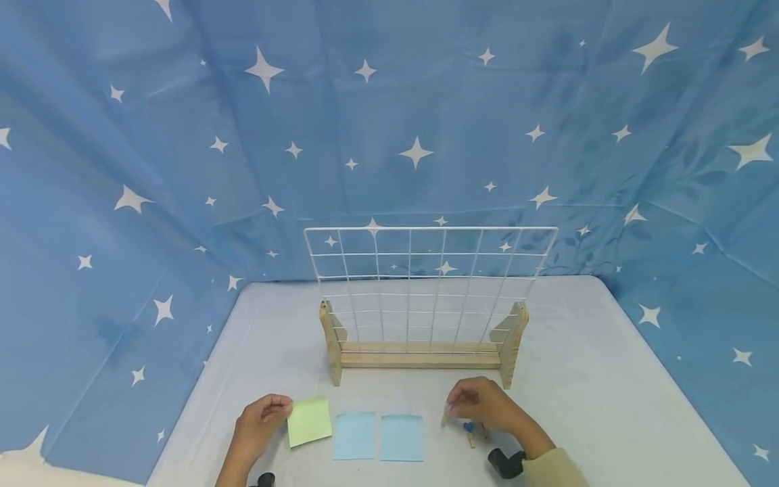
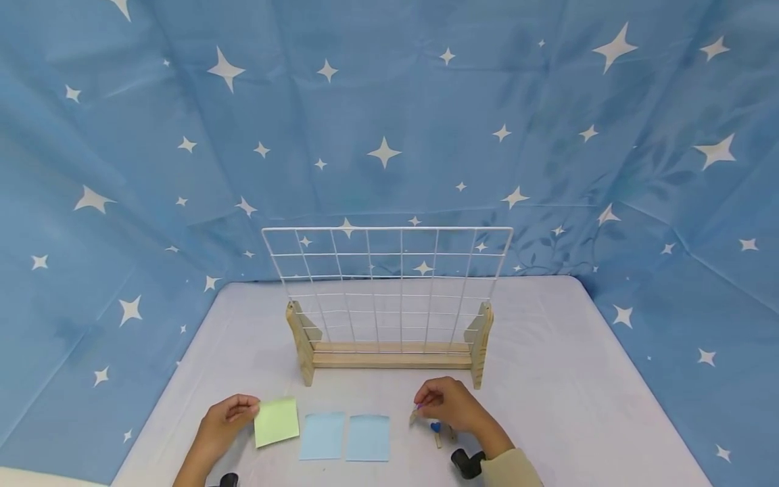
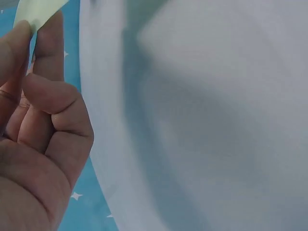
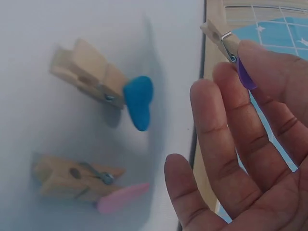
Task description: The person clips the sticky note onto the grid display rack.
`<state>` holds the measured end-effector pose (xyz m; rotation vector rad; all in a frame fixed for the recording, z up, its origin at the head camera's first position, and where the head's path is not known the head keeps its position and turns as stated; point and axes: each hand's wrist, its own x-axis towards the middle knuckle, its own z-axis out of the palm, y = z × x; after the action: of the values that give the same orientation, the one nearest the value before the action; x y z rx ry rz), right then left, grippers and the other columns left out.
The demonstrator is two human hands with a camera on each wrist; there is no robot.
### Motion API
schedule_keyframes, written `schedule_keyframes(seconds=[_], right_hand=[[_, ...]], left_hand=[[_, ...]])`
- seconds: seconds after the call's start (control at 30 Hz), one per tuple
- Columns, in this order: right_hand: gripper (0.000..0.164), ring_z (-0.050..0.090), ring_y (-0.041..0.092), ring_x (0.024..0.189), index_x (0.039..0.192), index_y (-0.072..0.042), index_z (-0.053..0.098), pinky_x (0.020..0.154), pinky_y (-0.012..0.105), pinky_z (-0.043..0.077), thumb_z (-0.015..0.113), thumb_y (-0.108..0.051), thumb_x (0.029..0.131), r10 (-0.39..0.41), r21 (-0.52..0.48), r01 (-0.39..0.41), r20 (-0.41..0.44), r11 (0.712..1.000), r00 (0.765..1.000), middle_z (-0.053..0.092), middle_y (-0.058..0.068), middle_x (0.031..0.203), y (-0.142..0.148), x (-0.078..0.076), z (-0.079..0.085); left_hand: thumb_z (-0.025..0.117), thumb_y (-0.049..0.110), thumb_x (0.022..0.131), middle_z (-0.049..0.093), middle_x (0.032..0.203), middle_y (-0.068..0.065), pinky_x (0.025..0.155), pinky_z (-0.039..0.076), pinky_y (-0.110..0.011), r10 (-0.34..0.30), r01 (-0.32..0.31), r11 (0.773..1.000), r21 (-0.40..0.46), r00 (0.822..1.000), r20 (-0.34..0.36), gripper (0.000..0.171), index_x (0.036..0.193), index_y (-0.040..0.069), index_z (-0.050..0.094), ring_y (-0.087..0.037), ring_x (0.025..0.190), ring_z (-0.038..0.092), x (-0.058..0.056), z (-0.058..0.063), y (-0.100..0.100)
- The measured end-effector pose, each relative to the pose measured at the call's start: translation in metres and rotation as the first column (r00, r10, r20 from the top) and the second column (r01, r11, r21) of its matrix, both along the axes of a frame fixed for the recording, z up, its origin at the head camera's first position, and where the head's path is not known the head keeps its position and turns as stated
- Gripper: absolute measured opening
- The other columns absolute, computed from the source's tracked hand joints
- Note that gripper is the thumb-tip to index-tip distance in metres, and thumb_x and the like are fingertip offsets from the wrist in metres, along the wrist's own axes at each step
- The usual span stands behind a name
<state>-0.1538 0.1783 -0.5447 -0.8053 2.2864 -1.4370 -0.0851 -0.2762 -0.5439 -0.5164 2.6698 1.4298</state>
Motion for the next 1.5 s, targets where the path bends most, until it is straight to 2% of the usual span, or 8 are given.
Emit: schedule_keyframes(seconds=[0.37,0.6,0.8,1.07,1.2,1.5], right_hand=[[0.007,0.067,0.006,0.085,0.101,-0.001,0.076,0.078,0.024,0.059,0.078,0.0,0.094,-0.085,0.034,0.085,-0.008,0.996,0.996,0.074,-0.001,0.094,0.001,0.0,0.007],[0.011,0.071,0.01,0.086,0.106,0.008,0.073,0.076,0.022,0.061,0.074,0.005,0.095,-0.094,-0.033,0.096,0.042,0.995,0.995,0.076,0.014,0.102,0.001,-0.001,0.011],[0.016,0.075,0.013,0.089,0.111,0.011,0.075,0.078,0.023,0.062,0.075,0.002,0.097,-0.104,-0.065,0.104,0.01,0.992,0.995,0.076,0.025,0.11,0.002,-0.001,0.013],[0.019,0.075,0.01,0.091,0.114,0.015,0.074,0.081,0.023,0.063,0.073,0.005,0.098,-0.1,-0.099,0.096,-0.032,0.99,0.994,0.076,0.03,0.112,0.001,-0.003,0.017],[0.019,0.074,0.009,0.092,0.114,0.016,0.072,0.081,0.023,0.063,0.072,0.006,0.097,-0.107,-0.121,0.099,-0.056,0.988,0.993,0.075,0.029,0.109,0.0,-0.003,0.018],[0.015,0.07,0.006,0.09,0.109,0.01,0.073,0.082,0.025,0.062,0.075,0.002,0.096,-0.153,-0.11,0.143,-0.089,0.984,0.984,0.077,0.018,0.103,-0.004,-0.002,0.023]], left_hand=[[0.072,0.019,0.106,0.075,0.094,0.0,0.075,0.056,-0.022,0.031,-0.031,0.999,0.036,0.999,-0.02,0.02,0.114,0.001,0.075,-0.015,0.093,0.072,-0.001,0.01,0.006],[0.072,0.014,0.106,0.076,0.096,-0.004,0.079,0.064,-0.028,0.034,-0.028,0.994,0.107,0.998,-0.06,0.023,0.119,-0.004,0.073,-0.021,0.096,0.076,0.0,0.014,0.012],[0.071,0.01,0.105,0.075,0.095,-0.004,0.077,0.064,-0.027,0.024,-0.013,0.989,0.149,0.997,-0.071,0.019,0.117,-0.005,0.072,-0.016,0.09,0.073,0.0,0.018,0.015],[0.073,0.011,0.104,0.075,0.095,-0.005,0.076,0.064,-0.026,0.029,-0.01,0.983,0.183,0.995,-0.098,0.02,0.116,-0.006,0.072,-0.014,0.087,0.072,-0.002,0.022,0.022],[0.073,0.011,0.105,0.075,0.095,-0.005,0.075,0.064,-0.025,0.026,-0.005,0.982,0.188,0.994,-0.108,0.02,0.115,-0.006,0.072,-0.014,0.086,0.072,-0.003,0.023,0.025],[0.073,0.01,0.104,0.073,0.095,-0.006,0.073,0.063,-0.025,0.022,0.006,0.976,0.217,0.991,-0.128,0.019,0.114,-0.006,0.072,-0.014,0.084,0.071,-0.004,0.027,0.031]])
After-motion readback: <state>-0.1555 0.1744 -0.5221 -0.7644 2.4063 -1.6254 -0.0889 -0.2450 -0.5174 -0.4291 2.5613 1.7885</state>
